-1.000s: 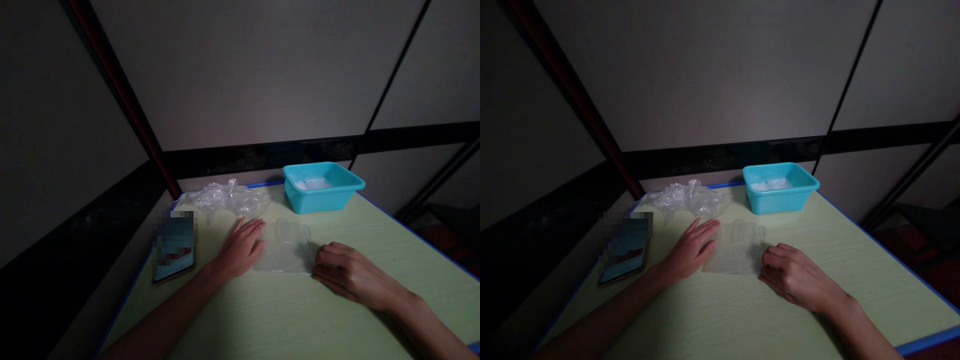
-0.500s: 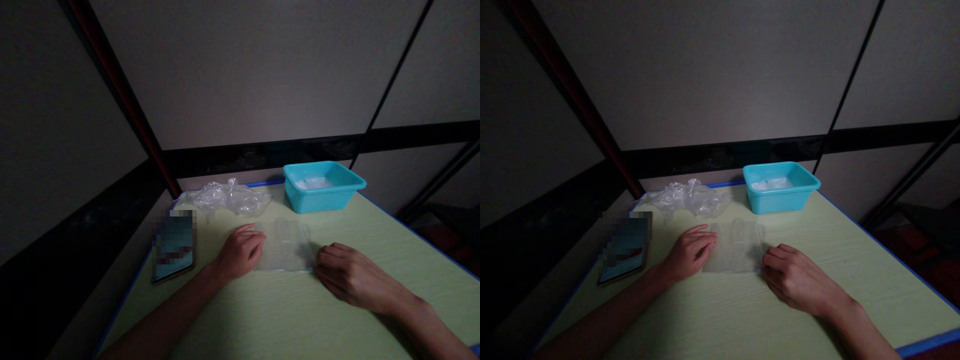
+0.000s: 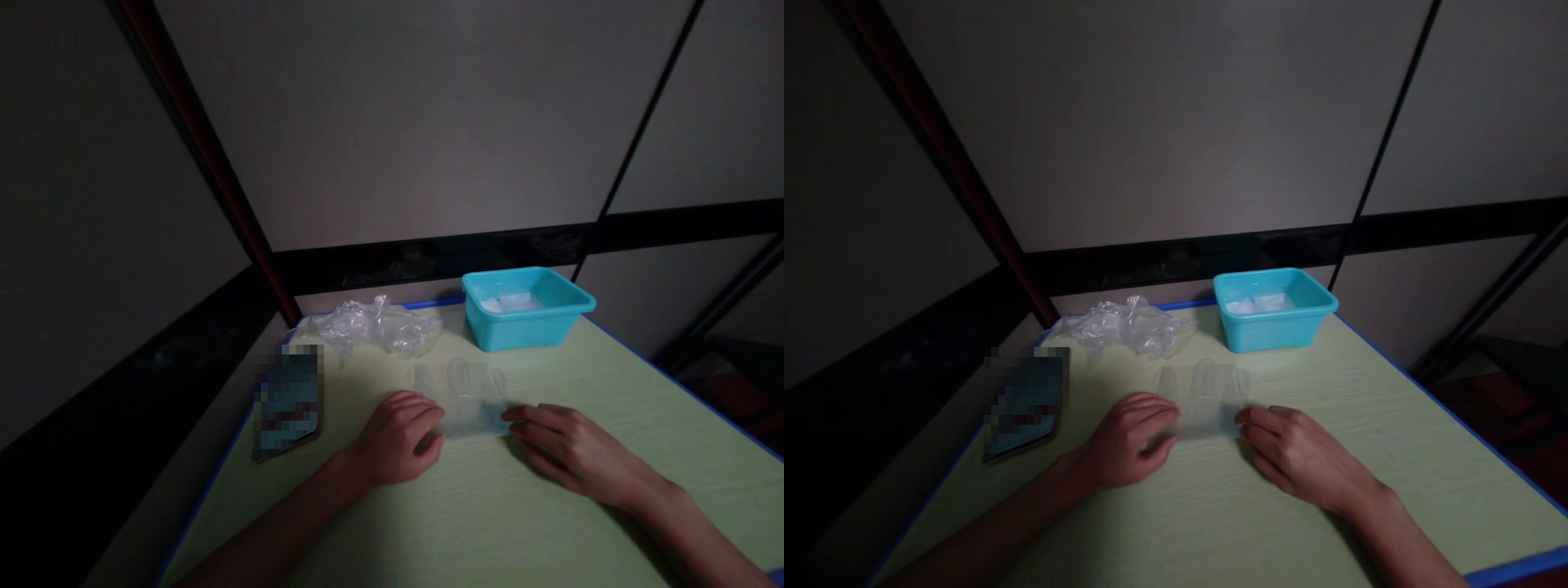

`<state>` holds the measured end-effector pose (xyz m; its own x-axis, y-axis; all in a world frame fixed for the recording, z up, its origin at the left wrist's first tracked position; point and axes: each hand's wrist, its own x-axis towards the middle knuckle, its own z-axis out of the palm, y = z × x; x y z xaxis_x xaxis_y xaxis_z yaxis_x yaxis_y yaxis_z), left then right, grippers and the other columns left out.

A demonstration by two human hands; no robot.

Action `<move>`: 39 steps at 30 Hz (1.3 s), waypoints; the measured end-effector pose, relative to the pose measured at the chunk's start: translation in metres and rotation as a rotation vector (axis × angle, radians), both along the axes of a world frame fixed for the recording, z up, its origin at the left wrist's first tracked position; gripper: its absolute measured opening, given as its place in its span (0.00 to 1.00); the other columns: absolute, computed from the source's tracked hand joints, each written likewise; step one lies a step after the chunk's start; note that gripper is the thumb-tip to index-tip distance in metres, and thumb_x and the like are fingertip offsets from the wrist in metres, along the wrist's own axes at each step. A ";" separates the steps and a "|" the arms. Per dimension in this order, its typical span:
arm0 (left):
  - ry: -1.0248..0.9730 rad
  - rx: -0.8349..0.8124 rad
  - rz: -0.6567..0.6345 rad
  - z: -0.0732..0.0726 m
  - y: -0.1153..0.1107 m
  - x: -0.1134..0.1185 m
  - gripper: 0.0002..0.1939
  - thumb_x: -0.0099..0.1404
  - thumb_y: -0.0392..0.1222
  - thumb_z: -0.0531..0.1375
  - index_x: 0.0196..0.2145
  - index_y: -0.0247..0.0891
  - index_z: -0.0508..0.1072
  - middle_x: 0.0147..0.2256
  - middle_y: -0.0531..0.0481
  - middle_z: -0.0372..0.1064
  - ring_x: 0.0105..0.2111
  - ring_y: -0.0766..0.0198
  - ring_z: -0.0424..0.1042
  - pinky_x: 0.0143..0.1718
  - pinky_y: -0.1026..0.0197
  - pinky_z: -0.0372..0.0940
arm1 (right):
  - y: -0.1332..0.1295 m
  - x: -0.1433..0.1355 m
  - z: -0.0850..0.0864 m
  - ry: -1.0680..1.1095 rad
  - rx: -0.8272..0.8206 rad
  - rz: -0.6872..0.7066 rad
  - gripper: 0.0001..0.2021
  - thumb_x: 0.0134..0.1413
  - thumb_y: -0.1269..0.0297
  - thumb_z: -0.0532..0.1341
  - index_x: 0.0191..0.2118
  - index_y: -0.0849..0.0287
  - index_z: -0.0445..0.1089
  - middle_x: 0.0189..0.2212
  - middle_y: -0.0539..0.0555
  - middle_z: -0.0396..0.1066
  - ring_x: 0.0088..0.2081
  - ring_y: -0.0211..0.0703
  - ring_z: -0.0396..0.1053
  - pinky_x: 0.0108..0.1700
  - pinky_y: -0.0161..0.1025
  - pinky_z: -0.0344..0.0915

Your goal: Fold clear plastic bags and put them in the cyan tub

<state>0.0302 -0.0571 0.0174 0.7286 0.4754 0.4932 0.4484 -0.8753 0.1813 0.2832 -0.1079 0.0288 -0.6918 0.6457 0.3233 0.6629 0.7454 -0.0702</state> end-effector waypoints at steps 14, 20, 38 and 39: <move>-0.006 -0.042 -0.007 -0.003 0.002 -0.002 0.17 0.49 0.41 0.59 0.38 0.34 0.69 0.35 0.45 0.71 0.35 0.58 0.69 0.38 0.56 0.62 | 0.006 -0.002 -0.006 0.092 0.051 0.003 0.12 0.58 0.71 0.47 0.35 0.63 0.68 0.33 0.58 0.68 0.34 0.42 0.65 0.34 0.40 0.64; 0.003 -0.037 -0.010 -0.004 0.003 -0.001 0.16 0.51 0.40 0.58 0.39 0.36 0.69 0.36 0.46 0.71 0.36 0.59 0.69 0.39 0.57 0.62 | 0.008 -0.001 -0.005 0.177 0.017 -0.016 0.10 0.57 0.70 0.48 0.37 0.62 0.66 0.32 0.57 0.68 0.35 0.43 0.64 0.35 0.42 0.62; -0.261 -0.315 0.082 -0.003 0.010 -0.001 0.08 0.59 0.33 0.51 0.30 0.35 0.69 0.30 0.49 0.70 0.32 0.66 0.69 0.35 0.66 0.62 | 0.003 -0.002 -0.004 0.506 -0.315 -0.238 0.07 0.58 0.66 0.48 0.40 0.57 0.60 0.38 0.54 0.68 0.39 0.40 0.66 0.40 0.37 0.62; -0.281 -0.340 0.101 -0.003 0.010 -0.002 0.07 0.59 0.34 0.51 0.30 0.35 0.68 0.29 0.50 0.69 0.31 0.66 0.68 0.34 0.66 0.61 | 0.003 -0.003 -0.003 0.540 -0.340 -0.246 0.07 0.58 0.65 0.48 0.39 0.57 0.60 0.37 0.54 0.68 0.38 0.40 0.66 0.39 0.37 0.62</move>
